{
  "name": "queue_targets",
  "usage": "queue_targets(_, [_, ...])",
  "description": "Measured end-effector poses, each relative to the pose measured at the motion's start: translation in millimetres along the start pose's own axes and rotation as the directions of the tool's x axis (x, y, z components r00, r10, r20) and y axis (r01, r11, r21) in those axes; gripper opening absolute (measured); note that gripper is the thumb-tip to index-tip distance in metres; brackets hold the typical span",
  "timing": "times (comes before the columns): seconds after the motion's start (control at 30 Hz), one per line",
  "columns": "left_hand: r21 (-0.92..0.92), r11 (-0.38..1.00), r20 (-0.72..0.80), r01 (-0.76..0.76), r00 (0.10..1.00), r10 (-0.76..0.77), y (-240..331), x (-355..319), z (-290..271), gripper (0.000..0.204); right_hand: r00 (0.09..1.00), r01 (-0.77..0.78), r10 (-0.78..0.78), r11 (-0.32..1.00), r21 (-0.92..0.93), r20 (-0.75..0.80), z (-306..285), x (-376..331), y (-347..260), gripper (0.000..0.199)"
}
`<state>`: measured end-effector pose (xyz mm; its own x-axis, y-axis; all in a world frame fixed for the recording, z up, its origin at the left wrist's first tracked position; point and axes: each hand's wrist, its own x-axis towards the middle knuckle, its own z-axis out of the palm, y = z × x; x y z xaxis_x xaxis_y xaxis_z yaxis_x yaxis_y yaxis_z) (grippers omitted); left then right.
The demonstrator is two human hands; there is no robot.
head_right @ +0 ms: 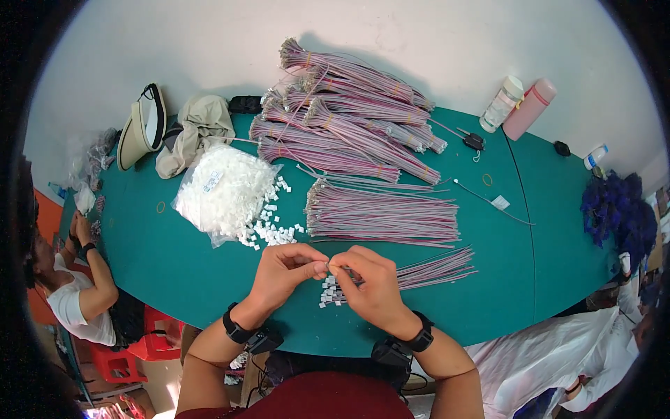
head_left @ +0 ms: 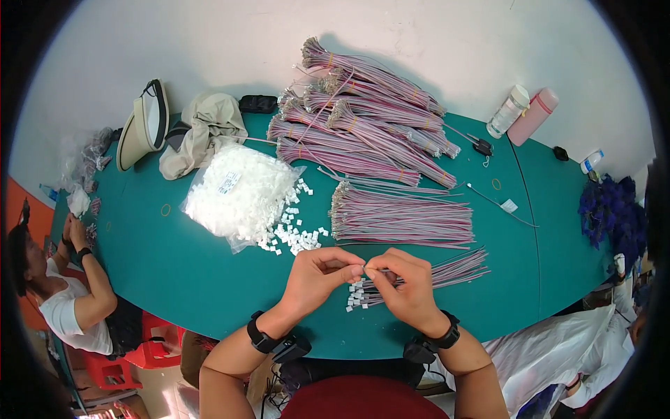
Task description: Assembling wiring harnesses by threading small white plastic components onto multi-colored wires.
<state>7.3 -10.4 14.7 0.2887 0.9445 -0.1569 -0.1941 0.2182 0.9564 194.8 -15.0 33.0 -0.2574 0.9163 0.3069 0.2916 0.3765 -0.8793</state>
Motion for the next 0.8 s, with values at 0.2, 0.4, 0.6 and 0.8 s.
queue_targets(0.2, [0.016,1.0,0.001,0.002,1.0,-0.002,-2,2,0,0.014,1.0,0.019,-0.019,1.0,0.001,-0.023,-1,2,3,0.006])
queue_targets(0.4, [-0.022,1.0,0.002,-0.007,1.0,0.007,3,1,-1,0.014,1.0,-0.008,0.009,1.0,-0.025,0.011,-10,4,2,0.004])
queue_targets(0.6, [-0.037,0.999,0.002,0.02,1.0,-0.02,5,1,-1,0.014,0.994,-0.103,0.102,0.994,0.045,0.041,-11,4,8,0.005])
queue_targets(0.8, [-0.011,1.0,-0.002,0.019,1.0,-0.019,5,3,1,0.013,0.99,-0.129,0.127,0.991,0.039,0.057,-12,5,8,0.007])
